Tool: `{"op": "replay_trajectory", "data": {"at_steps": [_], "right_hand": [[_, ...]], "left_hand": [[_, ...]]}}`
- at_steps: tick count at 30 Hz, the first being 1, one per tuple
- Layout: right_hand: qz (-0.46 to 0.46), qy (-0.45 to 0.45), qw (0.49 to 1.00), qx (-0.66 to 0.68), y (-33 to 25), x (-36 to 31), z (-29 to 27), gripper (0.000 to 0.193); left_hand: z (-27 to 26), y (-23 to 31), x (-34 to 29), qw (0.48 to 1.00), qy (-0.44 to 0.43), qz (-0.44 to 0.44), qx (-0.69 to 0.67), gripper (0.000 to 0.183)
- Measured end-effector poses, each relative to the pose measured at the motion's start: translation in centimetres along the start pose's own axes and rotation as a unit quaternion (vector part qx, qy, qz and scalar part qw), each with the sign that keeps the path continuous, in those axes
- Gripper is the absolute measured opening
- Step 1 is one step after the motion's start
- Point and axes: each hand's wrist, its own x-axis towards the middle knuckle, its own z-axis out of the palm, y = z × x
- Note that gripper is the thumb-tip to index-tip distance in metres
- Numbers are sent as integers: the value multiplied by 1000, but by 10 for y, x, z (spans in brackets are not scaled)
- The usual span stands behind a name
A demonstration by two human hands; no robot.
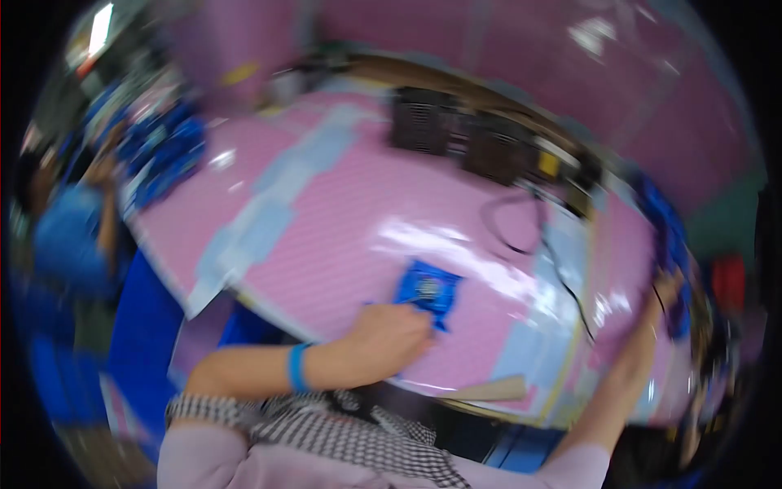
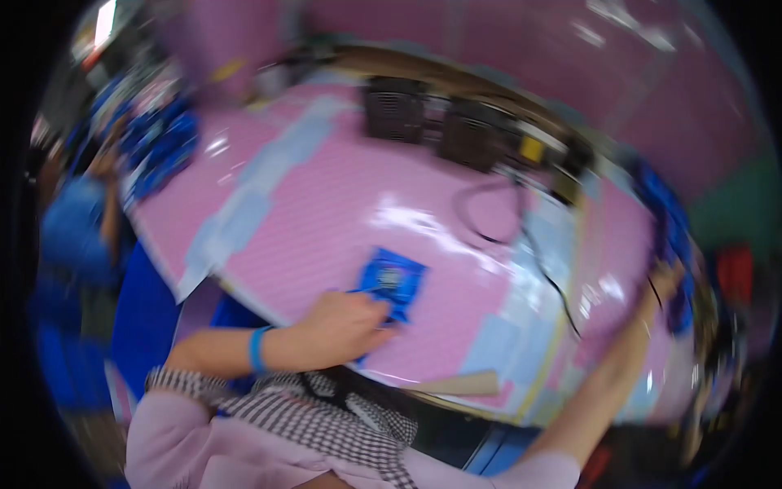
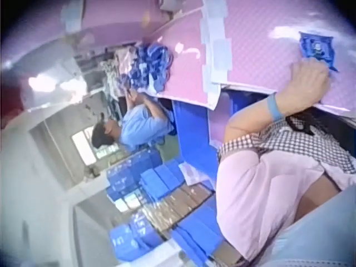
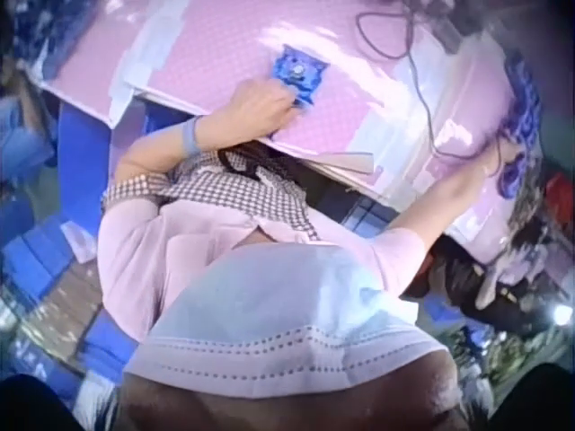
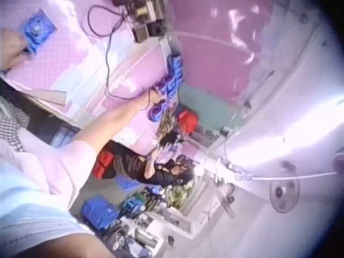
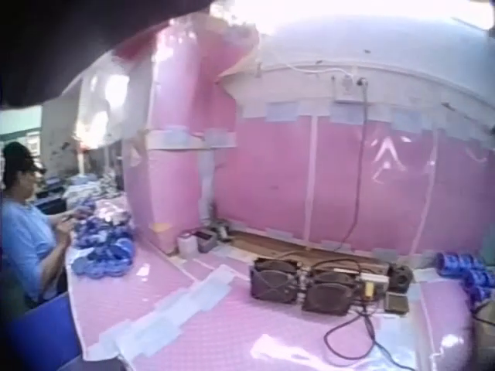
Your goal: Soldering electrical components onto small blue cooling fans at a factory assembly line.
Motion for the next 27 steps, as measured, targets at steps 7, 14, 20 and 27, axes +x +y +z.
{"op": "replay_trajectory", "data": {"at_steps": [7,14,20,27], "right_hand": [[-94,-17,986,140,-148,-68,-66,38],[-93,-116,929,340,-302,-211,-194,32],[-48,-277,819,500,-385,-329,-243,36],[-170,-317,860,361,-424,-339,-255,40]], "left_hand": [[-29,-82,-23,983,121,-99,99,13],[-100,-266,-43,873,291,-274,280,11],[-122,-280,-50,779,565,-221,159,17],[-65,-143,-97,764,136,1,-631,66]]}}
